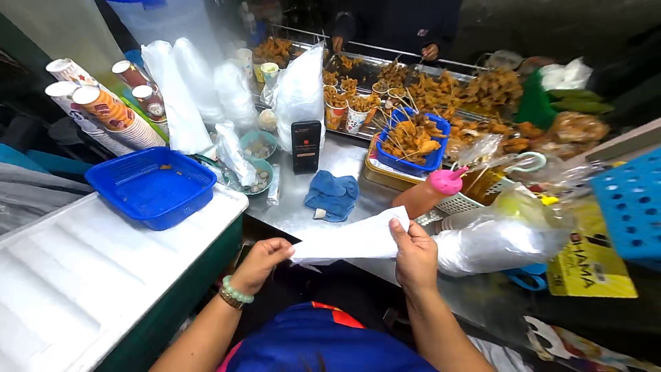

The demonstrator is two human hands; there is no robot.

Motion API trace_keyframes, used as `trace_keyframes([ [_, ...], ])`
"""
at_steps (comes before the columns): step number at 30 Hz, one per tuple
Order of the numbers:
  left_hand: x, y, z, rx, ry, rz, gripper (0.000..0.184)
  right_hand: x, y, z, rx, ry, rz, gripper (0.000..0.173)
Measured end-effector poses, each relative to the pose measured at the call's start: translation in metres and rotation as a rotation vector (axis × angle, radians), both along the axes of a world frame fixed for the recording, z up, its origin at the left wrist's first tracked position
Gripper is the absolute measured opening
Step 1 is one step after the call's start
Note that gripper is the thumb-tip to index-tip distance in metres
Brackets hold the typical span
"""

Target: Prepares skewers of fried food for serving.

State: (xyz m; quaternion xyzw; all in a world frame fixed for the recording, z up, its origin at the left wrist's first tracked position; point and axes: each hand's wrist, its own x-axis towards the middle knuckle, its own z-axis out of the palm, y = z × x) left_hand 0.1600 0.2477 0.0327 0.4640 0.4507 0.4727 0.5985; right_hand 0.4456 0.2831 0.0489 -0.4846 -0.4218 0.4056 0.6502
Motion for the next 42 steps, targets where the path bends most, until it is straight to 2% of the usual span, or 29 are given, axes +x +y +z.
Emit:
trace_keyframes([
  [3,-0.002,0.005,0.008,-0.032,-0.704,0.066,0.032,-0.004,0.002,0.002,-0.056,0.087,-0.049,0.014],
  [4,-0.001,0.009,0.01,-0.032,-0.84,0.071,0.051,-0.005,0.003,0.003,-0.077,0.112,-0.074,0.014],
  [5,0.0,0.012,0.011,-0.046,-0.856,0.08,0.073,-0.006,0.004,0.004,-0.098,0.14,-0.098,0.016],
  [6,0.002,0.011,0.01,-0.052,-0.793,0.052,0.088,-0.006,0.005,0.005,-0.118,0.16,-0.116,0.017],
  [7,0.003,0.009,0.006,-0.04,-0.697,-0.008,0.089,-0.006,0.007,0.005,-0.133,0.168,-0.126,0.017],
  [8,0.005,0.005,0.001,-0.03,-0.602,-0.07,0.078,-0.006,0.008,0.004,-0.143,0.167,-0.133,0.018],
  [10,0.015,-0.004,0.007,-0.107,-0.377,-0.065,0.024,-0.006,0.01,0.002,-0.17,0.149,-0.143,0.018],
  [11,0.021,-0.006,0.013,-0.165,-0.269,-0.041,0.011,-0.005,0.011,0.001,-0.183,0.14,-0.153,0.018],
  [12,0.023,-0.006,0.015,-0.199,-0.229,-0.031,0.011,-0.004,0.012,0.001,-0.193,0.131,-0.166,0.018],
  [14,0.016,-0.005,0.007,-0.184,-0.322,-0.087,0.013,0.0,0.014,-0.002,-0.191,0.131,-0.184,0.019],
  [17,0.0,0.001,-0.021,0.01,-0.523,-0.434,0.05,0.004,0.016,-0.004,-0.183,0.124,-0.183,0.019],
  [18,0.0,0.003,-0.022,0.045,-0.513,-0.484,0.053,0.004,0.016,-0.004,-0.182,0.119,-0.174,0.019],
  [19,0.003,0.0,-0.016,0.024,-0.454,-0.437,0.046,0.003,0.016,-0.004,-0.188,0.121,-0.17,0.019],
  [21,0.015,-0.005,0.002,-0.119,-0.296,-0.163,0.013,0.002,0.017,-0.005,-0.198,0.117,-0.175,0.018],
  [23,0.023,-0.002,0.01,-0.213,-0.205,0.039,0.018,0.004,0.018,-0.008,-0.159,0.035,-0.191,0.016],
  [25,0.023,-0.001,0.011,-0.234,-0.202,0.134,0.02,0.011,0.017,-0.015,-0.014,-0.212,-0.214,0.037],
  [26,0.024,0.0,0.012,-0.246,-0.212,0.171,0.018,0.014,0.016,-0.017,0.063,-0.362,-0.235,0.041],
  [27,0.027,0.0,0.014,-0.269,-0.229,0.2,0.016,0.014,0.013,-0.017,0.13,-0.464,-0.214,0.037],
  [29,0.037,-0.001,0.018,-0.333,-0.281,0.216,0.012,0.002,0.001,-0.01,0.172,-0.532,0.018,0.028],
  [32,0.06,-0.01,0.018,-0.417,-0.377,0.098,0.012,-0.03,-0.015,-0.005,0.02,-0.588,0.583,0.029],
  [34,0.072,-0.017,0.018,-0.502,-0.426,0.014,0.027,-0.048,-0.021,-0.01,0.039,-0.654,0.763,0.035],
  [35,0.073,-0.019,0.017,-0.522,-0.452,-0.024,0.032,-0.053,-0.022,-0.015,0.123,-0.667,0.771,0.038],
  [37,0.06,-0.021,0.006,-0.468,-0.527,-0.049,0.021,-0.05,-0.02,-0.022,0.251,-0.71,0.7,0.041],
  [38,0.05,-0.021,0.0,-0.398,-0.545,-0.026,0.028,-0.045,-0.018,-0.025,0.269,-0.745,0.62,0.041],
  [39,0.04,-0.02,-0.004,-0.316,-0.545,0.012,0.037,-0.038,-0.015,-0.028,0.255,-0.785,0.53,0.041],
  [40,0.031,-0.019,-0.002,-0.242,-0.528,0.045,0.039,-0.03,-0.011,-0.031,0.211,-0.816,0.448,0.04],
  [42,0.023,-0.018,0.011,-0.191,-0.506,0.181,0.023,-0.014,-0.004,-0.03,0.073,-0.748,0.385,0.039],
])
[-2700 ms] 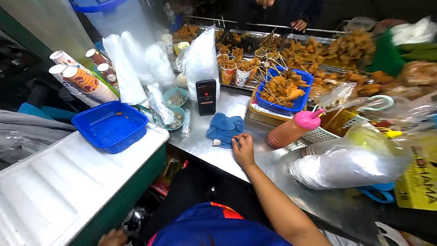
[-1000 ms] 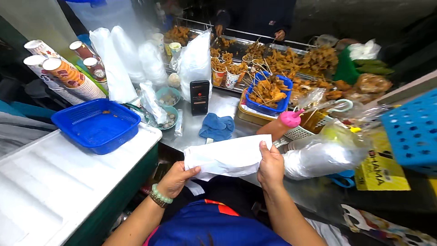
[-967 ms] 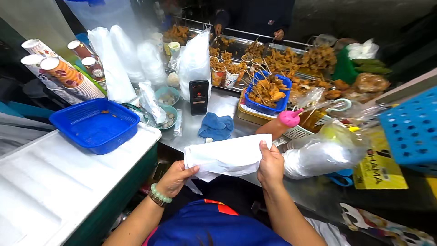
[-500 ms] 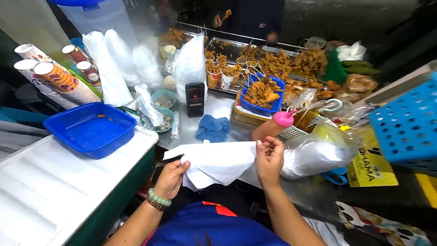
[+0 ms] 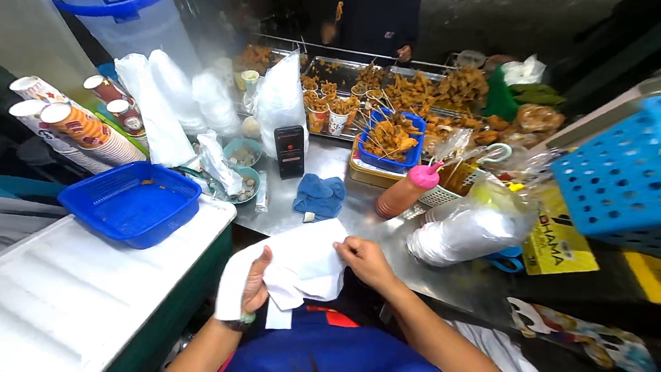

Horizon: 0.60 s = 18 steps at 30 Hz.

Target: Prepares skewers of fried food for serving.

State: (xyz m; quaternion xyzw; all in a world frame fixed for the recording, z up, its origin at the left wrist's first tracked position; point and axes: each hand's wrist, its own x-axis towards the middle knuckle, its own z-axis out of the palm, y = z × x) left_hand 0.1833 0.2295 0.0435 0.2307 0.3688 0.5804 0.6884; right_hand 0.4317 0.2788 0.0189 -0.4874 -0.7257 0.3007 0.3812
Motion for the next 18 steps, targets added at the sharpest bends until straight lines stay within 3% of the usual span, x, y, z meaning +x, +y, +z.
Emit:
trace_keyframes([
  [1,0.005,0.0,0.012,-0.048,0.081,0.071,0.014,0.003,0.001,0.004,-0.057,0.067,0.014,0.039],
  [3,0.019,-0.002,0.026,-0.144,0.229,0.062,0.014,-0.003,-0.006,0.015,-0.113,0.168,0.173,0.041],
  [5,0.035,-0.006,0.027,-0.193,0.28,-0.087,0.02,-0.021,-0.013,0.025,-0.173,0.124,0.401,0.04],
  [7,0.038,-0.008,0.007,-0.145,0.156,-0.316,0.021,-0.04,-0.017,0.026,-0.146,0.02,0.542,0.041],
  [9,0.033,-0.007,-0.007,-0.124,0.052,-0.319,0.04,-0.047,-0.017,0.02,-0.052,-0.013,0.564,0.042],
  [11,0.019,-0.007,-0.009,-0.117,0.023,-0.229,0.058,-0.041,-0.015,0.016,-0.023,-0.025,0.46,0.041],
  [14,0.001,-0.008,-0.005,-0.086,0.055,0.021,0.04,-0.026,-0.008,0.01,-0.149,0.032,0.265,0.042],
  [17,0.011,-0.008,0.005,-0.121,0.26,0.05,0.015,-0.028,-0.009,0.019,-0.228,0.079,0.381,0.043],
  [18,0.019,-0.011,0.006,-0.135,0.329,-0.013,0.017,-0.035,-0.011,0.024,-0.253,0.039,0.462,0.043],
])
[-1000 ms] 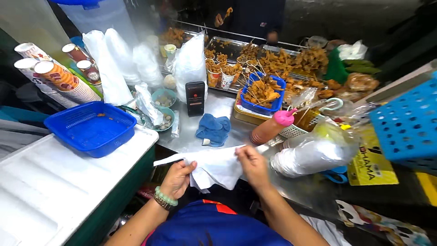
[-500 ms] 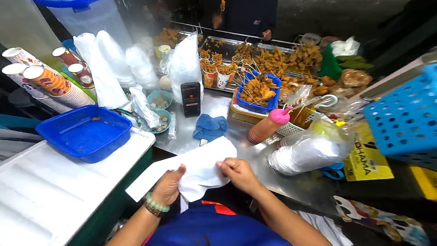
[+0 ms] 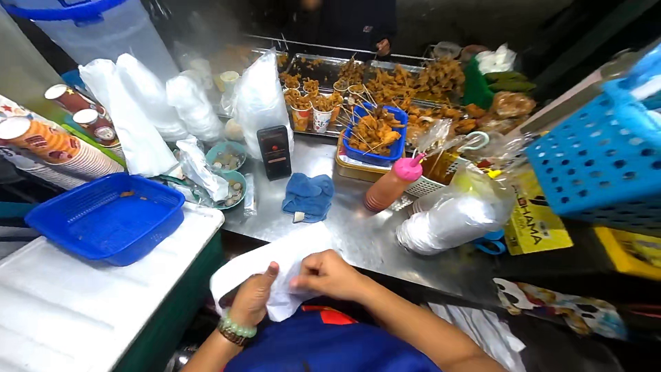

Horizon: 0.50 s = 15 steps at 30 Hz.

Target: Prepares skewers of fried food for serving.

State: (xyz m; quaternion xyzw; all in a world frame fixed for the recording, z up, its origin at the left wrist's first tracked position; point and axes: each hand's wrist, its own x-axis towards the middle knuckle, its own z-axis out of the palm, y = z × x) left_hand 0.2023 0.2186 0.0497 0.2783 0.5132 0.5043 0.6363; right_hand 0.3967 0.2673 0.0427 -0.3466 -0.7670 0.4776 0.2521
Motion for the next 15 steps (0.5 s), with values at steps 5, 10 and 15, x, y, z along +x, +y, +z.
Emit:
trace_keyframes([
  [5,0.011,-0.002,-0.015,0.016,-0.124,-0.165,0.034,-0.018,-0.002,0.003,0.094,-0.044,0.217,0.041],
  [10,-0.01,0.003,-0.018,0.1,-0.138,-0.026,0.012,0.005,0.007,-0.014,0.124,-0.142,-0.034,0.039],
  [15,-0.053,0.017,-0.018,0.2,-0.348,-0.022,0.008,0.053,0.035,-0.035,0.129,-0.346,-0.497,0.033],
])
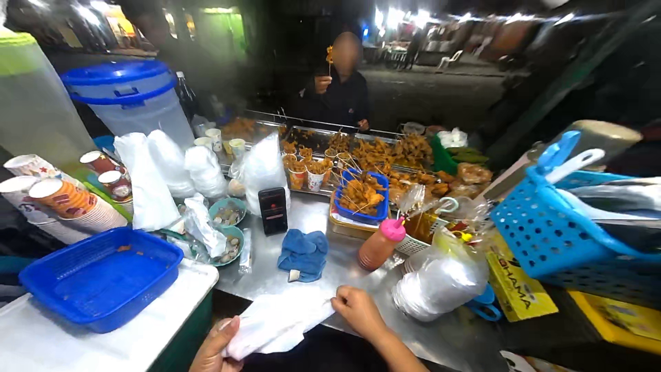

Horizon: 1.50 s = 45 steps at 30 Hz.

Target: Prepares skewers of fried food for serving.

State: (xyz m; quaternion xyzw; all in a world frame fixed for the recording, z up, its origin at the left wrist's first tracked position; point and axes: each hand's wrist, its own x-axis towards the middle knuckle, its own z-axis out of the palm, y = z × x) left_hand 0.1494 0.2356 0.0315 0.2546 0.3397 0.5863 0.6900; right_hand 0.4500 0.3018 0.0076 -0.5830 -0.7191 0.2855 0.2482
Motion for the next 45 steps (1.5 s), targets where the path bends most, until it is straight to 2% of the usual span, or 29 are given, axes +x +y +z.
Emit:
trace_keyframes([
  [2,-0.008,0.004,-0.004,0.113,0.018,-0.091,0.013,0.012,0.006,-0.006,-0.048,0.009,-0.063,0.032],
  [4,-0.009,0.007,-0.004,0.216,0.233,-0.087,0.031,0.015,0.008,-0.005,-0.06,0.001,-0.086,0.031],
  [7,-0.016,0.012,-0.003,0.36,1.013,-0.016,0.043,0.017,0.02,0.006,-0.136,-0.068,-0.035,0.03],
  [8,-0.019,0.012,-0.004,0.388,1.162,-0.018,0.041,0.017,0.026,0.009,-0.148,-0.101,-0.004,0.032],
  [11,-0.027,0.003,0.001,0.341,1.283,-0.038,0.019,0.014,0.046,0.007,-0.123,-0.199,0.02,0.044],
  [14,-0.026,-0.002,0.01,0.223,1.479,-0.098,0.027,0.016,0.07,0.0,-0.193,-0.332,-0.068,0.06],
  [16,-0.027,-0.008,0.007,0.201,1.584,-0.07,0.032,0.02,0.076,-0.003,-0.257,-0.396,-0.165,0.065],
  [20,-0.039,-0.017,-0.004,0.233,1.659,0.043,0.028,0.027,0.076,0.005,-0.35,-0.429,-0.3,0.056],
  [23,-0.047,-0.021,-0.012,0.248,1.676,0.072,0.025,0.03,0.075,0.023,-0.387,-0.397,-0.352,0.056],
  [26,-0.048,-0.019,-0.014,0.258,1.7,0.087,0.028,0.033,0.084,0.036,-0.123,-0.313,-0.337,0.048],
  [29,-0.043,-0.018,-0.015,0.31,1.712,0.151,0.023,0.037,0.107,0.043,0.187,-0.315,-0.401,0.041],
  [31,-0.042,-0.019,-0.016,0.334,1.714,0.194,0.02,0.042,0.125,0.047,0.271,-0.362,-0.464,0.038],
  [33,-0.045,-0.023,-0.016,0.344,1.735,0.231,0.015,0.046,0.137,0.055,0.188,-0.408,-0.488,0.036],
  [36,-0.05,-0.029,-0.013,0.303,1.775,0.245,0.023,0.055,0.154,0.055,0.173,-0.456,-0.479,0.029],
  [41,-0.056,-0.038,-0.012,0.157,1.834,0.199,0.032,0.067,0.165,0.046,0.163,-0.468,-0.5,0.034],
  [45,-0.061,-0.042,-0.015,0.142,1.804,0.211,0.025,0.071,0.163,0.05,0.173,-0.438,-0.409,0.029],
])
